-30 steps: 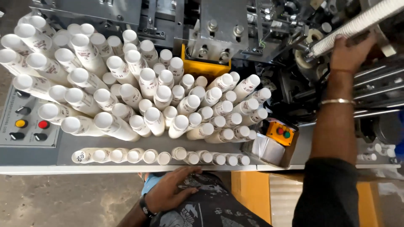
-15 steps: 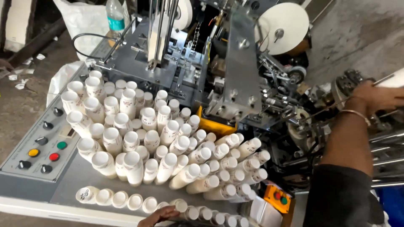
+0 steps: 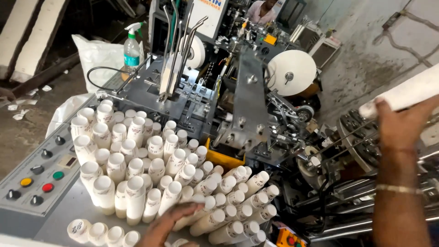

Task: The person collects stacks of printed paper cups from the output of a cup-making machine, aligns the stacks, and places them into a cardboard box. They also handle a plastic bag and arrange cup stacks in the box.

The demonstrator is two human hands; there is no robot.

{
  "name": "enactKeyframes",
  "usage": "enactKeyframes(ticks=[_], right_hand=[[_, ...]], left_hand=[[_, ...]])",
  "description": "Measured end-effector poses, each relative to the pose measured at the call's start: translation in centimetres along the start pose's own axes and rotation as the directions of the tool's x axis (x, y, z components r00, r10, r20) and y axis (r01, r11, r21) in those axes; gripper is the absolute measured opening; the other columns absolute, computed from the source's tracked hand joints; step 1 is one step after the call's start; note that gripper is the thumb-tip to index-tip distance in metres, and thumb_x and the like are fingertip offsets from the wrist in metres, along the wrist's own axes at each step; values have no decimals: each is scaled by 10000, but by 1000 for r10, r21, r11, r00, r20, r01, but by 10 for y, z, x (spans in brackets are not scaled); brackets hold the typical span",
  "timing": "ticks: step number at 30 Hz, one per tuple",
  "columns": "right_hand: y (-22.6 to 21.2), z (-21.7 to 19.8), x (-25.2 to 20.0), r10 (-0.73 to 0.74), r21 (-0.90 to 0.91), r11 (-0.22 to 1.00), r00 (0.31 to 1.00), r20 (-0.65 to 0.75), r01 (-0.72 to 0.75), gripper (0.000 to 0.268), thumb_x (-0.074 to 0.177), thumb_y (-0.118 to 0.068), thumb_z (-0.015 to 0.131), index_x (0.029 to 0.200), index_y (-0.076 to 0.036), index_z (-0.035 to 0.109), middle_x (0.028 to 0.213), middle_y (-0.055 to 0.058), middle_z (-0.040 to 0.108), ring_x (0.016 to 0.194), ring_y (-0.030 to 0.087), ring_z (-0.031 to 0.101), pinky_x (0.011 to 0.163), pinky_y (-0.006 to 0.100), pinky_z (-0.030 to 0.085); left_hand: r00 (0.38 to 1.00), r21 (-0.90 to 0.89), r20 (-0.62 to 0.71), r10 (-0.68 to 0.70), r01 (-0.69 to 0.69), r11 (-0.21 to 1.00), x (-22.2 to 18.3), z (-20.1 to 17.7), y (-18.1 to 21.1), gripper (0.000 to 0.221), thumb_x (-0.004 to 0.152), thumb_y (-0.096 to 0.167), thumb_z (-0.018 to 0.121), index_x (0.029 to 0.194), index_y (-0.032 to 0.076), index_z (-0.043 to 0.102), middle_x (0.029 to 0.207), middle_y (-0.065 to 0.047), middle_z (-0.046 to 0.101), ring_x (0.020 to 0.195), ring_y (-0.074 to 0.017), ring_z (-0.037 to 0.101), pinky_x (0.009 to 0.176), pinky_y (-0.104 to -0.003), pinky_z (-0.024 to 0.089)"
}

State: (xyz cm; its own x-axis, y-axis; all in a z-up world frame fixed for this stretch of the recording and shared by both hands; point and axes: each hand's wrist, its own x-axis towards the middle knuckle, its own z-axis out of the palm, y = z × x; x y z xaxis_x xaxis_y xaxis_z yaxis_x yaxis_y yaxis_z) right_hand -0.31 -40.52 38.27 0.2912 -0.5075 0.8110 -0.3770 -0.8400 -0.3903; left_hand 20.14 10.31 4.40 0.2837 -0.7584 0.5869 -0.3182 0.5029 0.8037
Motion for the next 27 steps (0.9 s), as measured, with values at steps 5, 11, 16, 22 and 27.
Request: enactKeyframes(ticks=[5,11,16,22,27], right_hand=[[-89,6,-196,59,418,842,828,558,-341,637,853,75,690,1425,10,418,1289,160,622,1192,235,632,1048,375,533],[-115,12,-330,-122,406,685,455,882,-605,594,800,-109,822,1318,2,556,1224,124,646,1146,211,635,993,385,533],[-120,-8,-421,-102,305,410,289,952,-859,727,846,-215,828,1449,9,490,1300,151,620,1202,224,602,1038,384,493],[-147,-24,-377,108,667,567,846,521,-483,536,986,-346,840,1329,-22,587,1311,176,690,1224,248,696,1056,365,611],[-162,-19,-359,184,679,626,919,349,-383,542,974,-371,813,1334,-58,556,1272,93,654,1150,181,683,986,317,621]], left_hand=[[967,-84,-140,212,-225,971,111,-3,119,844,938,195,861,1616,117,364,1695,-192,381,1599,-336,370,1312,-469,338],[952,-149,-167,255,-280,948,124,22,139,878,935,454,896,1609,213,387,1679,-41,180,1578,-169,225,1328,-347,281],[933,-252,-235,271,-328,911,105,41,102,378,981,306,791,1284,104,690,1429,-114,644,1213,-216,721,988,-356,626],[896,-184,-425,-128,53,982,29,5,72,471,994,152,787,1405,42,585,1475,-149,567,1311,-250,613,1128,-418,523],[830,-116,272,-487,531,840,-17,43,29,700,804,240,889,1407,56,586,1343,-122,707,1222,-225,704,1059,-399,547]])
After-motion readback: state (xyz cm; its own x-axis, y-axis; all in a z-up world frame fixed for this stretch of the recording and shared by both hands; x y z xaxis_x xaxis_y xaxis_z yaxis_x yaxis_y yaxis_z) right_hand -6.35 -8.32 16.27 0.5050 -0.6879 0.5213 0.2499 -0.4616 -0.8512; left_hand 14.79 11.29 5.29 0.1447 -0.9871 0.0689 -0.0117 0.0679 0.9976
